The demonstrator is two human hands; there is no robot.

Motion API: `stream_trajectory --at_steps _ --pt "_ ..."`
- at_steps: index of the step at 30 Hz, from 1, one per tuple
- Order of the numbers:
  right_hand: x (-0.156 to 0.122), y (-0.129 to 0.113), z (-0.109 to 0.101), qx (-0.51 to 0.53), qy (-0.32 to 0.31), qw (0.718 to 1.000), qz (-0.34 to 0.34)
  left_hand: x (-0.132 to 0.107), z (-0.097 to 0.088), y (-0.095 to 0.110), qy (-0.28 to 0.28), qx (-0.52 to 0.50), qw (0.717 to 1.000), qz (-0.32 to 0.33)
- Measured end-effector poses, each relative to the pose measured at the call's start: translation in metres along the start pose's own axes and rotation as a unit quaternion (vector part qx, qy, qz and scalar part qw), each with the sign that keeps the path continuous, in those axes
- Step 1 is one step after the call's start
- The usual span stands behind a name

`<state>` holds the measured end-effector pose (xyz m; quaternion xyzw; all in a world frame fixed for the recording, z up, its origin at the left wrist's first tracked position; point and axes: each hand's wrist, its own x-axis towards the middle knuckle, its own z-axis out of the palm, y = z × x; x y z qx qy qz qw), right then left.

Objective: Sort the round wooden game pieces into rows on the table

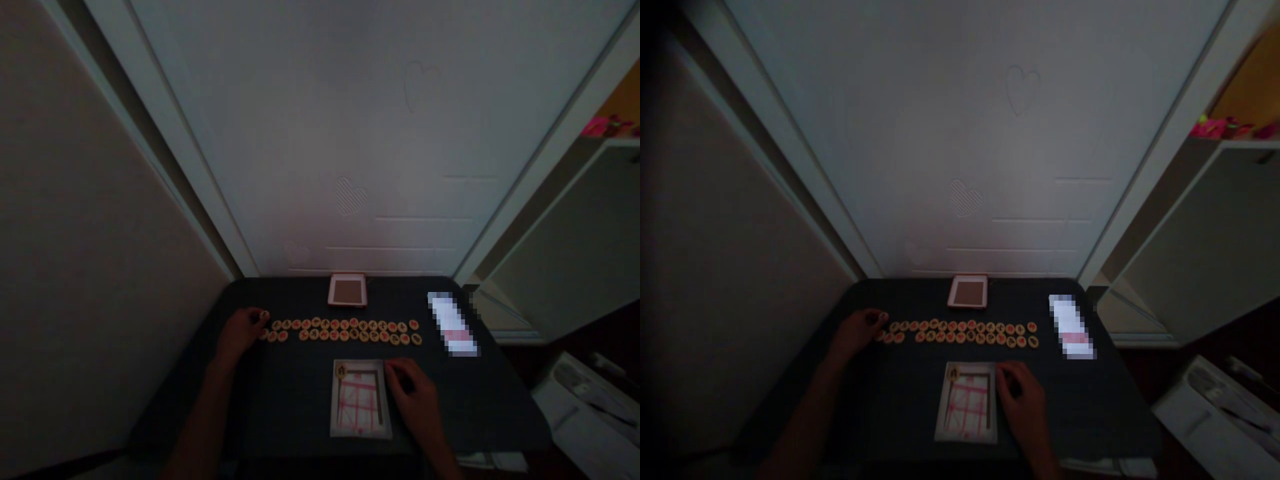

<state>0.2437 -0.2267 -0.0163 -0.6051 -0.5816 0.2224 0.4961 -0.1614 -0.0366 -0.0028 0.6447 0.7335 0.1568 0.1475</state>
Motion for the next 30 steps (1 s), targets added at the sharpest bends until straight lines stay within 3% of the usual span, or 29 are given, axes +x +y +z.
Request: stream_trajectory --at_steps 7,13,23,26,30 --pt "-0.001 0.003 0.001 -0.001 -0.010 1.000 0.005 0.012 -0.005 -0.013 0.003 0.006 1.000 0.018" --pt "-0.001 0.007 0.000 -0.010 -0.012 1.000 -0.007 0.011 -0.008 -0.008 -0.020 0.002 0.998 0.055" --pt "-0.001 0.004 0.001 -0.009 -0.006 1.000 -0.003 0.007 -0.002 -0.010 0.002 -0.089 0.994 0.069" --pt "-0.001 0.004 0.000 -0.010 -0.013 1.000 0.000 0.003 -0.007 -0.002 0.006 -0.119 0.991 0.061" --pt "0.000 0.004 0.000 -0.013 -0.016 1.000 -0.003 -0.017 -0.016 0.023 0.043 -0.193 0.980 0.037"
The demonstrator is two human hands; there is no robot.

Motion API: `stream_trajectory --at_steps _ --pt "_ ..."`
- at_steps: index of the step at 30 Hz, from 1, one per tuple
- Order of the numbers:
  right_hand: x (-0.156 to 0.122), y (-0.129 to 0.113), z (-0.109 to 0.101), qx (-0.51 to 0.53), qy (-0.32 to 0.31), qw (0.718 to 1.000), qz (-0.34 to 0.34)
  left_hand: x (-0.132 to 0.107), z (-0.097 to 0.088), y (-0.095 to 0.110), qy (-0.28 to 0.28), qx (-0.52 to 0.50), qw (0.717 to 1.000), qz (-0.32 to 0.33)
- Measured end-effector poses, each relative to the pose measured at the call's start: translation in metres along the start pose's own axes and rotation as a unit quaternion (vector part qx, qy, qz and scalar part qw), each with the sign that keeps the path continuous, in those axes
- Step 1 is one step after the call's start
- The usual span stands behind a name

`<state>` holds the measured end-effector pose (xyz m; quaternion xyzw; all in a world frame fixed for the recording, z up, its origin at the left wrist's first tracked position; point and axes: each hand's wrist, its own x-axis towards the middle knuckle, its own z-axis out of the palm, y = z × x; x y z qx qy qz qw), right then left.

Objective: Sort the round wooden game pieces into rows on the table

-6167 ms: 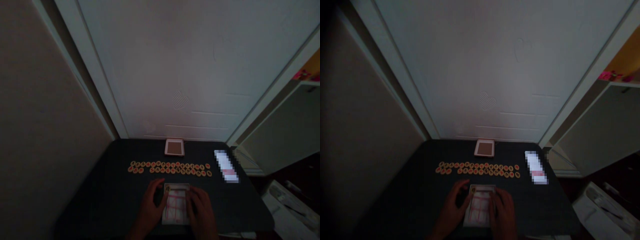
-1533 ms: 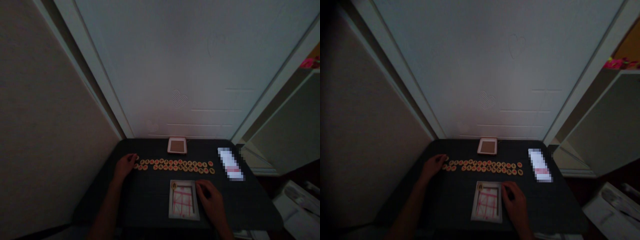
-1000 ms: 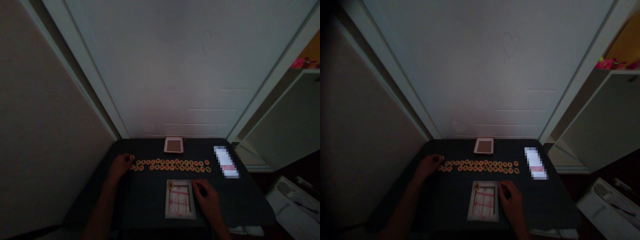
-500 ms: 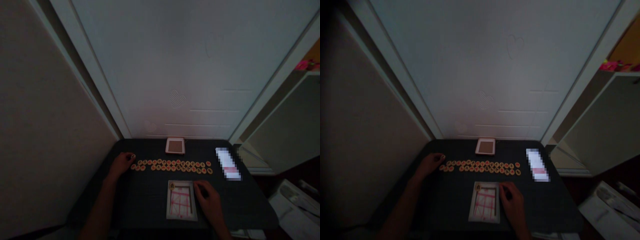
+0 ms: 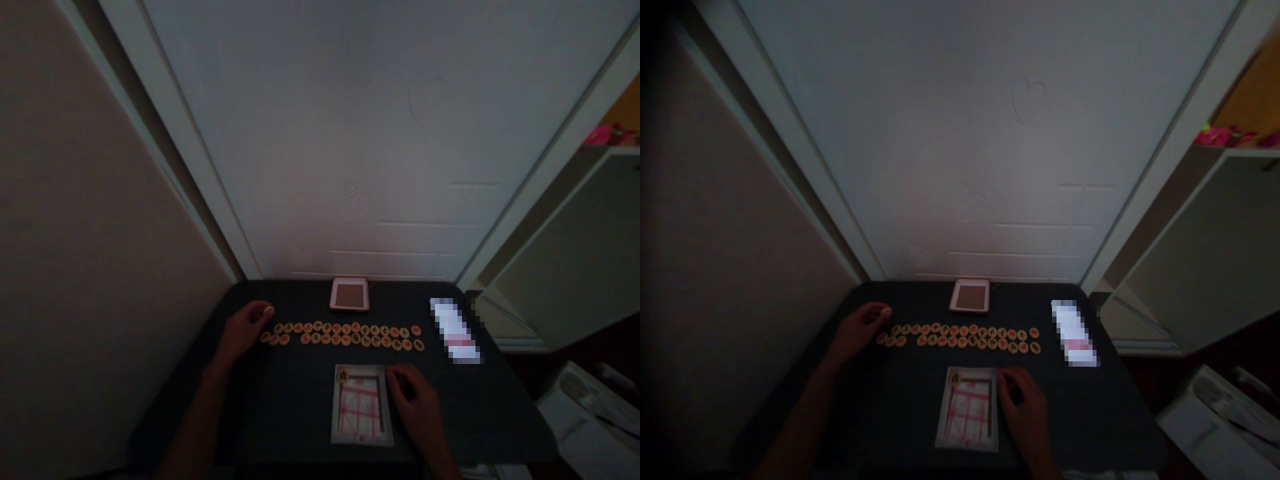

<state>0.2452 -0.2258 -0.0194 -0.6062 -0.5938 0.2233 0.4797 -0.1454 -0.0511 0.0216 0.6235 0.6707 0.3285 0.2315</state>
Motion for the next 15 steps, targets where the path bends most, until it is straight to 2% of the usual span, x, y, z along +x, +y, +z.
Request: stream_trajectory --at_steps 3,5,9,12,15 --pt "0.001 -0.002 0.000 0.003 0.004 1.000 -0.002 -0.023 0.007 0.028 -0.001 -0.082 0.997 -0.001" --pt "0.001 -0.002 0.000 0.005 0.008 1.000 -0.005 -0.042 0.017 0.047 -0.024 -0.123 0.992 0.008" --pt "0.000 -0.001 -0.001 0.007 0.021 1.000 -0.011 -0.084 0.045 0.081 -0.113 -0.188 0.975 0.025" --pt "-0.002 -0.003 -0.003 0.008 0.044 0.999 -0.015 -0.114 0.067 0.098 -0.203 -0.257 0.945 0.015" --pt "-0.005 -0.012 -0.001 0.010 0.049 0.998 -0.033 -0.136 0.084 0.110 -0.235 -0.313 0.920 -0.005"
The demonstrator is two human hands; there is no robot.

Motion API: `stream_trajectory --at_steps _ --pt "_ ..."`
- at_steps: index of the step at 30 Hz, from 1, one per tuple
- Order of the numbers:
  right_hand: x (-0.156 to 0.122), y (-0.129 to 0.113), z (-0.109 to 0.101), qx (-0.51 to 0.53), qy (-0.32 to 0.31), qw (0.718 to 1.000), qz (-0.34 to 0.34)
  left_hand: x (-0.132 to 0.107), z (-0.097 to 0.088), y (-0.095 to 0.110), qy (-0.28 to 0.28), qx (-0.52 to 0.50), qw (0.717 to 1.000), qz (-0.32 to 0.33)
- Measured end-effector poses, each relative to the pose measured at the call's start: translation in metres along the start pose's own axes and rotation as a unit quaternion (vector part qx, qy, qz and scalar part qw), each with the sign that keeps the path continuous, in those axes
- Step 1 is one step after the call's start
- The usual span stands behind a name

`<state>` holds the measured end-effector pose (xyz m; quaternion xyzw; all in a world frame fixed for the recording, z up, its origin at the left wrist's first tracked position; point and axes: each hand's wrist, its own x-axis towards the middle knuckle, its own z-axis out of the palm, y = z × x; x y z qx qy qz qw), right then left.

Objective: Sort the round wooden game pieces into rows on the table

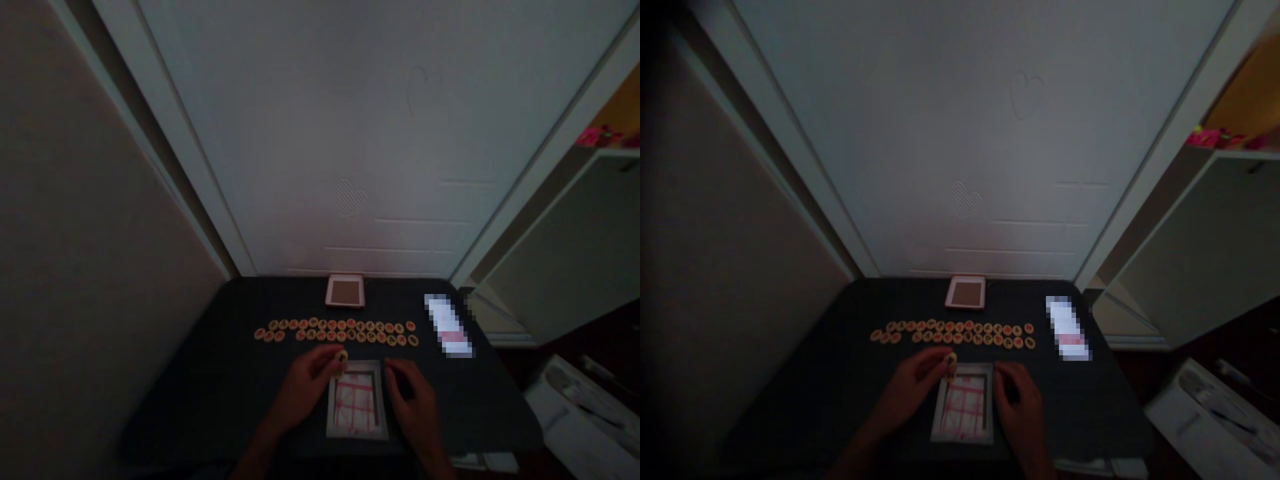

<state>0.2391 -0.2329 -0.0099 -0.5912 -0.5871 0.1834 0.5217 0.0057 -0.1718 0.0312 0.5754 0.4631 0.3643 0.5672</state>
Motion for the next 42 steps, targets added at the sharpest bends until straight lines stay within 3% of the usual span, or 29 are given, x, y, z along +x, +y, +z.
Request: stream_trajectory --at_steps 7,11,14,17,21,27,42 --pt "0.002 -0.026 0.018 0.045 -0.058 0.996 -0.054 -0.009 0.033 0.005 -0.044 -0.061 0.997 -0.015" --pt "0.006 -0.025 0.021 0.061 -0.082 0.992 -0.068 -0.007 0.040 0.003 -0.031 -0.029 0.999 0.012" --pt "0.007 -0.016 0.017 0.056 -0.066 0.995 -0.058 -0.007 0.033 -0.005 0.015 0.083 0.996 0.042" --pt "0.007 -0.005 0.013 0.040 -0.024 0.998 -0.033 -0.008 0.020 -0.011 0.075 0.224 0.967 0.094" --pt "0.006 0.008 0.011 0.029 0.004 0.999 -0.016 -0.008 0.010 -0.014 0.057 0.313 0.943 0.099" --pt "0.006 0.016 0.014 0.046 0.011 0.999 0.018 -0.003 0.009 -0.018 0.018 0.336 0.939 0.069" --pt "0.008 0.014 0.013 0.056 0.015 0.998 0.037 0.001 0.004 -0.032 0.031 0.301 0.948 0.098"
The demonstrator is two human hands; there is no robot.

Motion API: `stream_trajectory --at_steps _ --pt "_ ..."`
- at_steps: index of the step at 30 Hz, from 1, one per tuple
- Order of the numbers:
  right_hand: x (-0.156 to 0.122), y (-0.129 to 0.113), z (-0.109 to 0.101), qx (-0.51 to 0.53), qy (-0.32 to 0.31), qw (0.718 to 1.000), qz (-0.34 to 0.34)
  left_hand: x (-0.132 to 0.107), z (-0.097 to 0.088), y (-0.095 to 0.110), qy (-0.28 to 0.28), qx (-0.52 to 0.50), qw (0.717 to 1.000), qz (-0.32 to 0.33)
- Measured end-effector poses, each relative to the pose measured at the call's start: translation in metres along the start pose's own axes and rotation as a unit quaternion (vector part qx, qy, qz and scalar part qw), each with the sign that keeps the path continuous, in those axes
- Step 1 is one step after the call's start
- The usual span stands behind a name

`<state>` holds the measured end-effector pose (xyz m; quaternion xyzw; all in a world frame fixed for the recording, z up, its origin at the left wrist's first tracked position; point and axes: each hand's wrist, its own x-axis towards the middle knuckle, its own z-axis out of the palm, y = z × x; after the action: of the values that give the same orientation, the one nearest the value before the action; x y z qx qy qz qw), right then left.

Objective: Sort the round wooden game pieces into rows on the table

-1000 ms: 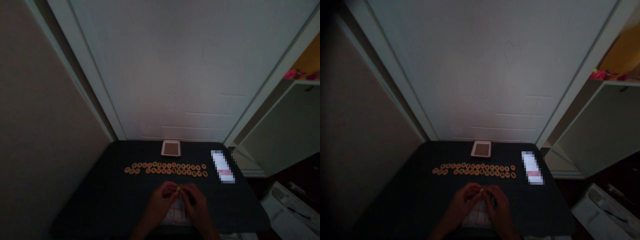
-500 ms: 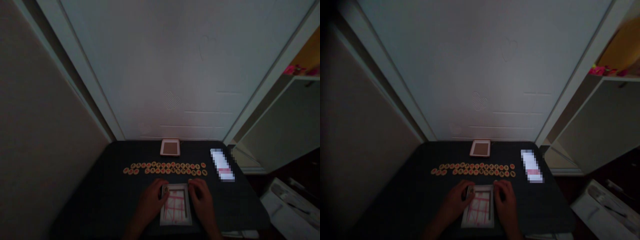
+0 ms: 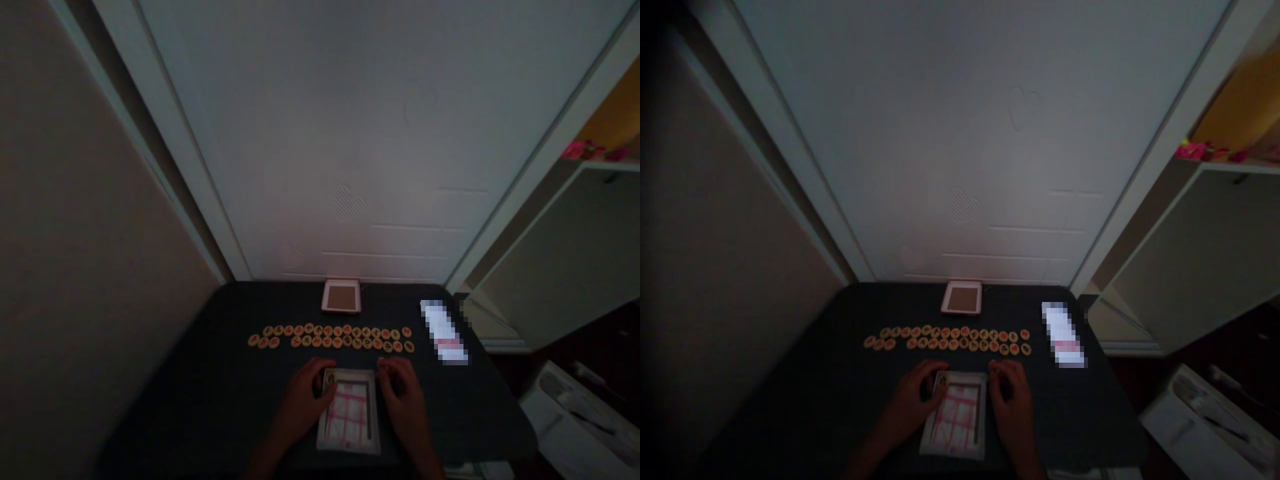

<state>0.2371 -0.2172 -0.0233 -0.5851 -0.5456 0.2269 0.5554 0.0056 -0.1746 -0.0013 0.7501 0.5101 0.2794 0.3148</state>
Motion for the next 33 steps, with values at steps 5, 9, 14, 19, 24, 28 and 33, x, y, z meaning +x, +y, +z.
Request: stream_trajectory --at_steps 5,9,14,19,24,28,33 --pt "-0.001 -0.007 0.009 0.037 -0.017 0.999 -0.001 0.001 -0.001 0.004 0.001 -0.009 1.000 0.006" --pt "0.001 -0.019 0.024 0.023 -0.055 0.998 -0.036 0.000 0.001 0.006 0.014 -0.020 1.000 0.009" --pt "0.003 -0.026 0.037 -0.002 -0.088 0.993 -0.075 -0.002 0.001 0.005 0.020 -0.029 0.999 0.013" --pt "-0.002 -0.018 0.038 -0.011 -0.038 0.995 -0.087 -0.003 0.001 0.004 0.022 -0.029 0.999 0.012" --pt "-0.002 -0.010 0.036 0.011 -0.016 0.998 -0.063 -0.004 0.003 0.003 0.066 -0.042 0.997 0.029" --pt "0.000 -0.005 0.036 0.033 -0.019 0.999 -0.039 -0.004 0.002 0.007 0.137 -0.031 0.988 0.066" --pt "0.000 -0.002 0.037 0.047 -0.021 0.998 -0.021 -0.003 0.004 0.020 0.147 -0.040 0.983 0.099"
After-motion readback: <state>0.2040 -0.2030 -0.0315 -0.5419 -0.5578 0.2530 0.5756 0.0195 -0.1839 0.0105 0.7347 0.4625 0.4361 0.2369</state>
